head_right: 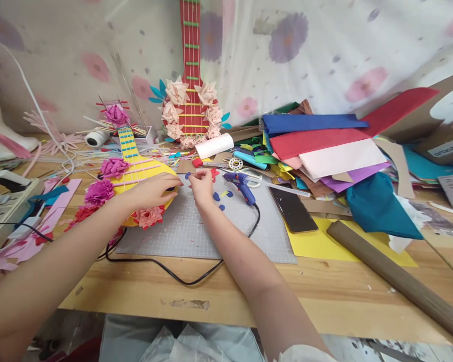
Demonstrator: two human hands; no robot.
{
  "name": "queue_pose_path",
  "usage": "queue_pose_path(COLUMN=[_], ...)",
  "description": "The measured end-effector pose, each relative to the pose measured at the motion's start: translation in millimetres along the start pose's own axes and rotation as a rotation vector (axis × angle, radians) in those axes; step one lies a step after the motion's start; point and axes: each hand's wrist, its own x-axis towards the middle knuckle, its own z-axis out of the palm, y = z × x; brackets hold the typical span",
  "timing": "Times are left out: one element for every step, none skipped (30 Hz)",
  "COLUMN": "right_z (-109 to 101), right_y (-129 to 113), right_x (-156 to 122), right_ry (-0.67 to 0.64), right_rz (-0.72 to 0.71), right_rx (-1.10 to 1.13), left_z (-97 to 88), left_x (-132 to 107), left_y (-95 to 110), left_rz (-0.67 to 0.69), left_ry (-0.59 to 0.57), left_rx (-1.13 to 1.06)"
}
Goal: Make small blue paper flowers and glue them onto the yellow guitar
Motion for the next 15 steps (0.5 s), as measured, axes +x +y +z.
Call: queue_pose_path(right_z=[1, 3, 4, 6, 7, 9, 11, 12, 13, 14, 14, 14, 14, 14, 14], right_y=[3, 6, 9, 12, 15, 18, 20, 22, 23, 23, 24, 24, 24, 24, 24], right_x=[0, 0, 0, -1, -2, -4, -6, -8, -11, -13, -15, -17, -19, -20, -21], right_ry=[-0.006, -0.014, -0.025, -0.038, -0.048, -0.054, -0.057, -0.061, -0.064, -0.066, -0.069, -0.072, -0.073, -0.073, -0.072], right_rz=[-0.006, -0.015, -0.029, -0.046, -0.063, -0.079, -0.097, -0.116, -0.137, -0.160, -0.183, -0.207, -0.226, -0.241, -0.250], right_rx=[-0.001, -0.006, -0.018, -0.036, -0.060, -0.088, -0.117, -0.145, -0.170, -0.190, -0.204, -0.214, -0.219, -0.225, -0.233], left_z=[1.0, 1.5, 1.8, 2.0, 2.3, 2.9, 3.9, 5.1, 6.4, 7.9, 9.2, 10.4, 11.3, 11.9, 12.2], left_x=[-1, -2, -4, -6, -8, -9, -11, -12, -13, -14, -15, -15, -16, -16, -17], left_y=[-2, -5, -8, -10, -13, -15, -18, -20, -21, -23, -24, -25, -26, -27, -28], left_rz=[-0.009, -0.015, -0.019, -0.022, -0.026, -0.031, -0.032, -0.031, -0.027, -0.022, -0.018, -0.017, -0.018, -0.020, -0.025], left_ry=[-0.004, 0.003, 0.017, 0.035, 0.053, 0.070, 0.085, 0.099, 0.115, 0.131, 0.146, 0.161, 0.175, 0.185, 0.192], left_rx=[0.005, 0.005, 0.003, -0.004, -0.014, -0.027, -0.044, -0.063, -0.082, -0.101, -0.115, -0.125, -0.130, -0.131, -0.127])
